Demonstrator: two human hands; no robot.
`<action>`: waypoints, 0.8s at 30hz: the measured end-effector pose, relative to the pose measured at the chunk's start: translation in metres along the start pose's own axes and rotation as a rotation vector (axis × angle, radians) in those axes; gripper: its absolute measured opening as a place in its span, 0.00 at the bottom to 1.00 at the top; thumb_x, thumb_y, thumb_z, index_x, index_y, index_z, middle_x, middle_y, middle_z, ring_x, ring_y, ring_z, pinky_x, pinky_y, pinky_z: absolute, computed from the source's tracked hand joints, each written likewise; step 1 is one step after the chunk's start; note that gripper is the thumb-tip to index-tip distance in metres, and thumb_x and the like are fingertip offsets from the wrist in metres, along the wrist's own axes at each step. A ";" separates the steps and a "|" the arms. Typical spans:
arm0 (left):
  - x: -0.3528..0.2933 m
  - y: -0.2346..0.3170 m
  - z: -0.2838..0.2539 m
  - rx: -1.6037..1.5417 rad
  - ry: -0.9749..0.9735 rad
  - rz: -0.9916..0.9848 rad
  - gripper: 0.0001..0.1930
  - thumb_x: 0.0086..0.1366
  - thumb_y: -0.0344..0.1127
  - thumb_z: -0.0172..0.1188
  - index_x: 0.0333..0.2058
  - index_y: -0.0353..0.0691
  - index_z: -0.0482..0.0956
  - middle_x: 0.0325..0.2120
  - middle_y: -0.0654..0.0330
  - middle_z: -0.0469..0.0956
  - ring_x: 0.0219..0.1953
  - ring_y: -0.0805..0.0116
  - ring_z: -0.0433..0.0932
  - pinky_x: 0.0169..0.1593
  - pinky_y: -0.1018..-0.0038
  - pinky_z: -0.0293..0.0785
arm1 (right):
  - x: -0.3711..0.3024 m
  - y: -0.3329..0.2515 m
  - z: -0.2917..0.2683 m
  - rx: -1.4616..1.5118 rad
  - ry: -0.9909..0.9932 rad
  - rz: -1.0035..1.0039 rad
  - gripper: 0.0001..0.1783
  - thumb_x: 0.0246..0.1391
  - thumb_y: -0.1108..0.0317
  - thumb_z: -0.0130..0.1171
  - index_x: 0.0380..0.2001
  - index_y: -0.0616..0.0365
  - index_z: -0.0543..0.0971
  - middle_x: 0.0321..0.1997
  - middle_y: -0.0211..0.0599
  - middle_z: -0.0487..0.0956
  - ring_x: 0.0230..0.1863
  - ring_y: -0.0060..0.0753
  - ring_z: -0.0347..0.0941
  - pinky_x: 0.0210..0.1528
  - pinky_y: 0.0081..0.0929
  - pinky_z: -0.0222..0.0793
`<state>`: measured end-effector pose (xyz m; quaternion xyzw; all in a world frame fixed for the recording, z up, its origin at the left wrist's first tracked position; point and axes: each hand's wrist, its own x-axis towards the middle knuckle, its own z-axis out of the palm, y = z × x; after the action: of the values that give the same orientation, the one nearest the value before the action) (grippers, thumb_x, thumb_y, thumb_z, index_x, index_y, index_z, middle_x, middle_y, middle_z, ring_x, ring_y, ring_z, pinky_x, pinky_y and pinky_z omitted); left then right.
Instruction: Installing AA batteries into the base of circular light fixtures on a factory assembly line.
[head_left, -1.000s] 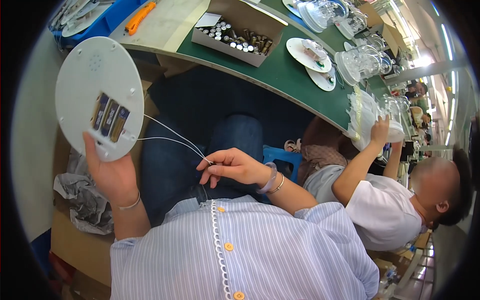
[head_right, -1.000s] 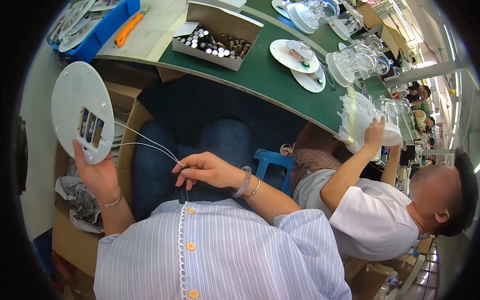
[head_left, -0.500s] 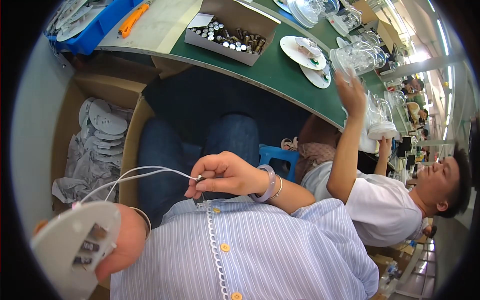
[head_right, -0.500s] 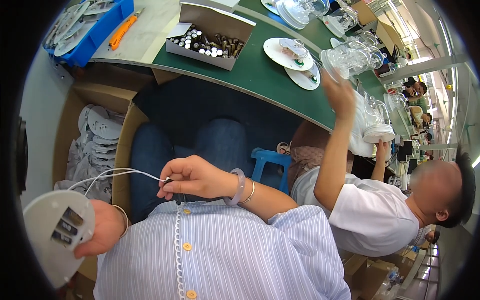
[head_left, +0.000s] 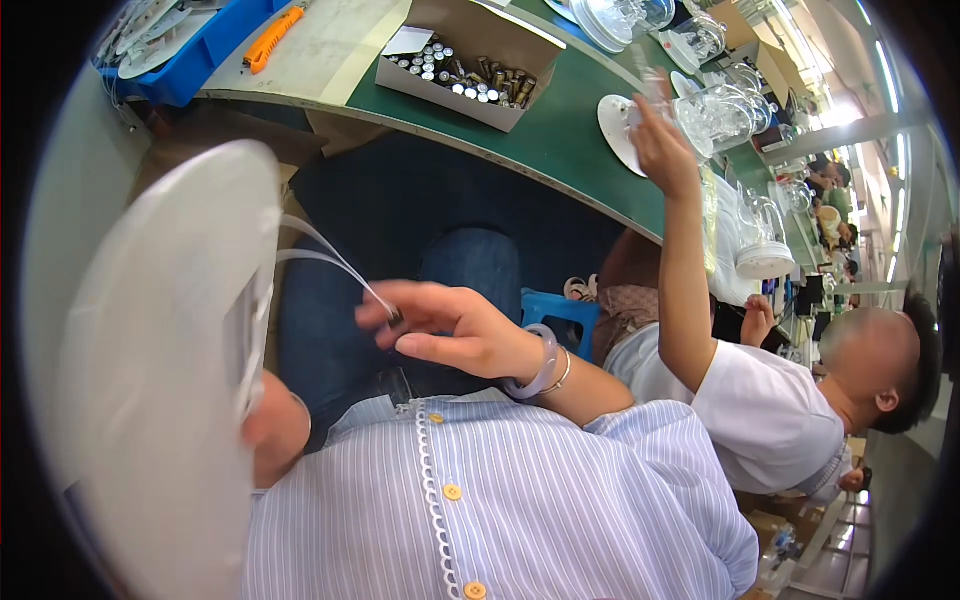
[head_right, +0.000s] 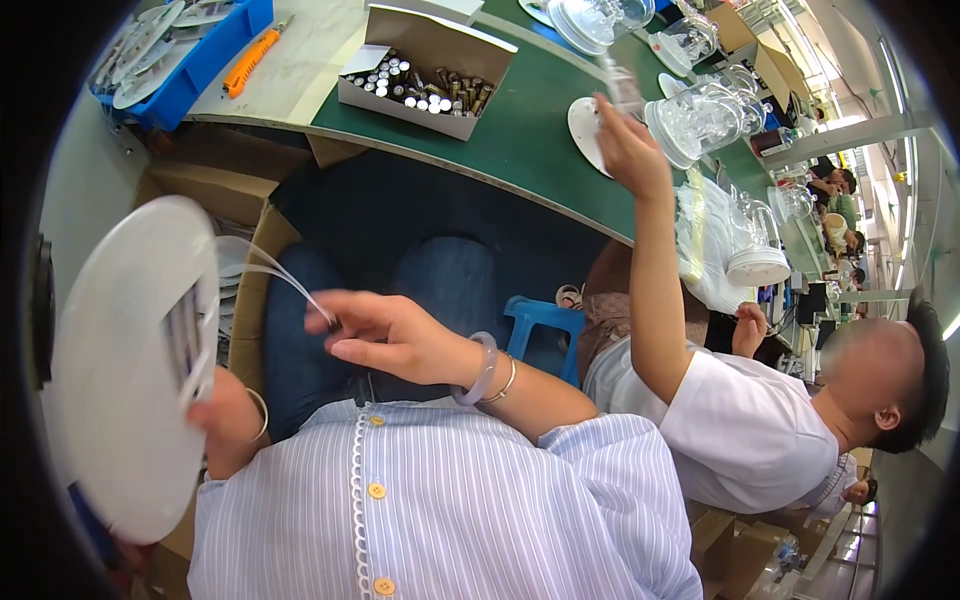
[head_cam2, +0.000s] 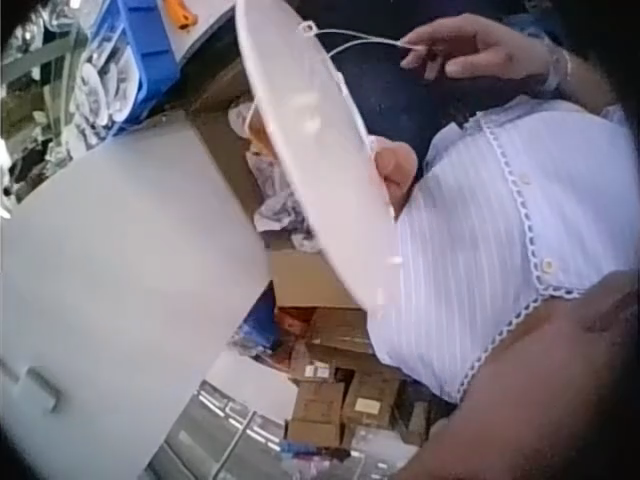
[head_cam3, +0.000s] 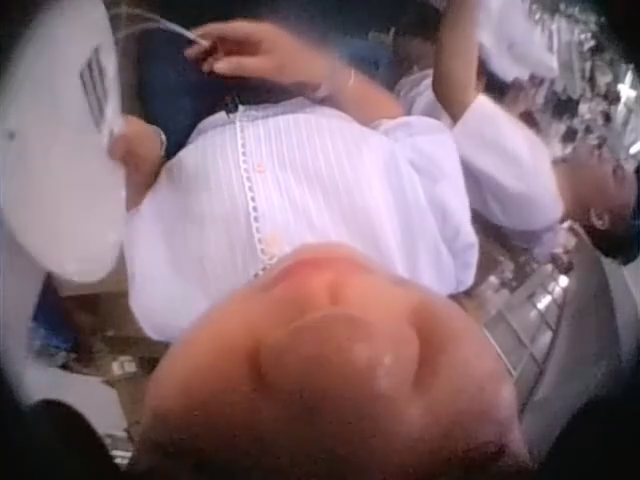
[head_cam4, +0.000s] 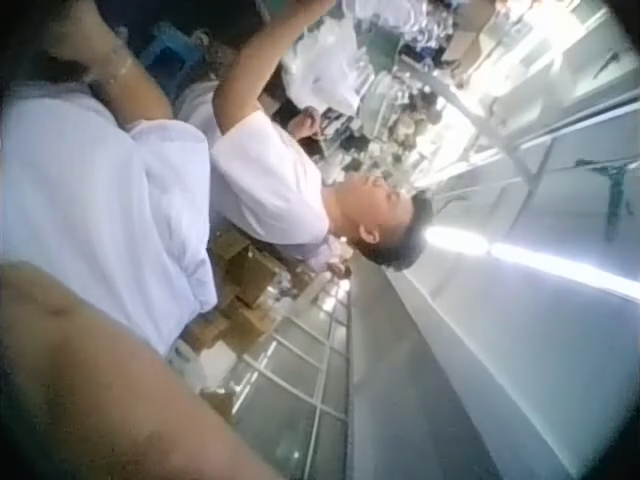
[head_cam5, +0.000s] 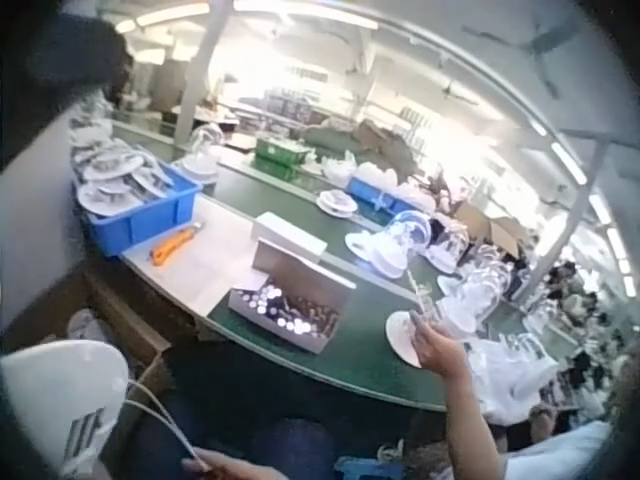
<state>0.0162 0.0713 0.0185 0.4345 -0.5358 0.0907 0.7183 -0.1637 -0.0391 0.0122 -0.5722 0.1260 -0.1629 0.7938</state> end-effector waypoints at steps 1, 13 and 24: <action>-0.002 -0.003 -0.002 0.137 -0.148 -0.077 0.22 0.58 0.38 0.46 0.48 0.28 0.59 0.46 0.49 0.65 0.46 0.54 0.67 0.58 0.61 0.48 | -0.001 0.000 -0.001 -0.053 0.020 -0.028 0.28 0.48 0.68 0.52 0.53 0.58 0.57 0.52 0.39 0.63 0.47 0.29 0.64 0.49 0.25 0.60; 0.001 -0.020 0.036 0.479 -0.514 0.399 0.16 0.52 0.40 0.55 0.41 0.66 0.68 0.39 0.63 0.71 0.43 0.67 0.68 0.58 0.56 0.43 | -0.029 -0.040 -0.011 0.295 0.048 -0.227 0.22 0.54 0.61 0.40 0.45 0.70 0.66 0.44 0.45 0.70 0.45 0.33 0.67 0.47 0.26 0.61; 0.010 -0.048 0.025 0.667 -0.283 -0.056 0.37 0.50 0.30 0.57 0.55 0.35 0.44 0.55 0.47 0.47 0.57 0.51 0.50 0.57 0.62 0.44 | -0.031 -0.112 -0.048 0.261 0.720 -0.819 0.21 0.53 0.64 0.40 0.47 0.68 0.61 0.44 0.44 0.69 0.44 0.35 0.68 0.46 0.32 0.64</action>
<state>0.0312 0.0210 0.0030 0.6678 -0.5585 0.1798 0.4581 -0.2230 -0.1008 0.1041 -0.3797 0.1352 -0.6572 0.6370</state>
